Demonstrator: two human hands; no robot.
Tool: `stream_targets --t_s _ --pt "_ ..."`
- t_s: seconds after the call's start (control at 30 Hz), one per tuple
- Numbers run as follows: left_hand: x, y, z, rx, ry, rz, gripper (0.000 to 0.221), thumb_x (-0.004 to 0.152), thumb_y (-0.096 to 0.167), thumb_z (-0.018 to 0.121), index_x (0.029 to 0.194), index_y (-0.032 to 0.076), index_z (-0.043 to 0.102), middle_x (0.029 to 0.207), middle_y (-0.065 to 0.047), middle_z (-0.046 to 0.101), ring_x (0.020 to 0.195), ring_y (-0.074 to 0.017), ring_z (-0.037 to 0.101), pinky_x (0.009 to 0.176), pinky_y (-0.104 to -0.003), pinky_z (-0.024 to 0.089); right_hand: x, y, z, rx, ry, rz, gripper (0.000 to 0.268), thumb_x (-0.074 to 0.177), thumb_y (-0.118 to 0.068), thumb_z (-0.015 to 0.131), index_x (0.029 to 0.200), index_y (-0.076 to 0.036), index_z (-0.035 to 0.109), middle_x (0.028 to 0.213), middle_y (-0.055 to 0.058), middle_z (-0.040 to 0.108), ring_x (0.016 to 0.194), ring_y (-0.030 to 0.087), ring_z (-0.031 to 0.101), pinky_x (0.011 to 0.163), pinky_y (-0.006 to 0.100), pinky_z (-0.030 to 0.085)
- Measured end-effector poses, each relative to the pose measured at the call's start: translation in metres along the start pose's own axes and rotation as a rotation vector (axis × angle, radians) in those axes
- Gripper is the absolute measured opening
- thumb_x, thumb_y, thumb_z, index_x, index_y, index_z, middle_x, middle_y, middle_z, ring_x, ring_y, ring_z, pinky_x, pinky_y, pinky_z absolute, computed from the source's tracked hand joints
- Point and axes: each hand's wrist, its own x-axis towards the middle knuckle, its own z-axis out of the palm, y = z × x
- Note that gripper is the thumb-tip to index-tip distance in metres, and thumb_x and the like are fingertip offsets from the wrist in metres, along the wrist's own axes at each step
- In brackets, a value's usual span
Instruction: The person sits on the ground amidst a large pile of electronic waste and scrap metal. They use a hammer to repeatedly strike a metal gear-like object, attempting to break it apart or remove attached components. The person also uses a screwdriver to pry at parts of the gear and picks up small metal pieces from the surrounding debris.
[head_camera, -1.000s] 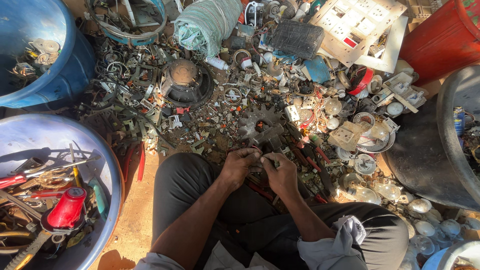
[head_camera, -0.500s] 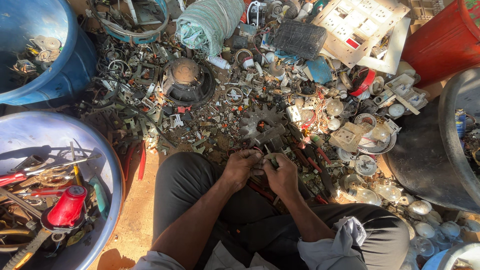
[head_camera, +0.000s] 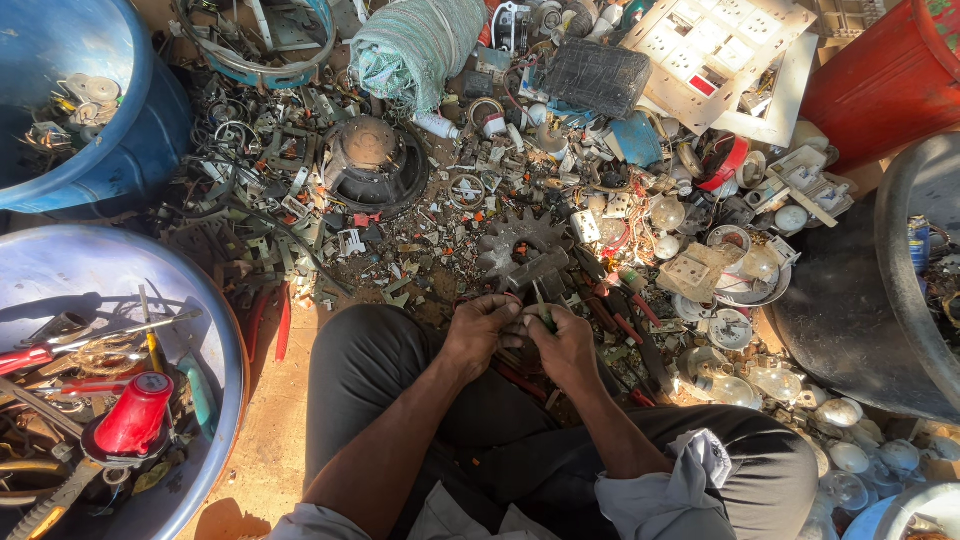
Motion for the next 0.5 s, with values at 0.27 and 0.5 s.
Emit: stream_targets --t_s 0.27,0.5 --pt "0.008 -0.009 -0.006 0.059 0.006 0.031 0.014 0.101 0.009 0.064 0.108 -0.003 0.068 0.092 -0.010 0.070 0.074 -0.0155 0.070 0.064 -0.031 0.060 -0.001 0.001 0.005 0.001 0.045 -0.097 0.020 0.100 -0.015 0.064 0.110 -0.001 0.075 0.087 0.006 0.072 0.074 0.010 0.065 0.064 0.030 0.055" --pt "0.012 -0.013 -0.010 -0.048 0.015 0.042 0.015 0.102 0.010 0.065 0.108 -0.004 0.068 0.090 -0.009 0.069 0.071 -0.0167 0.068 0.060 -0.031 0.058 0.000 -0.007 -0.001 0.043 0.048 0.100 0.026 0.099 -0.018 0.065 0.117 -0.001 0.074 0.071 0.002 0.066 0.055 0.006 0.053 0.048 0.028 0.041"
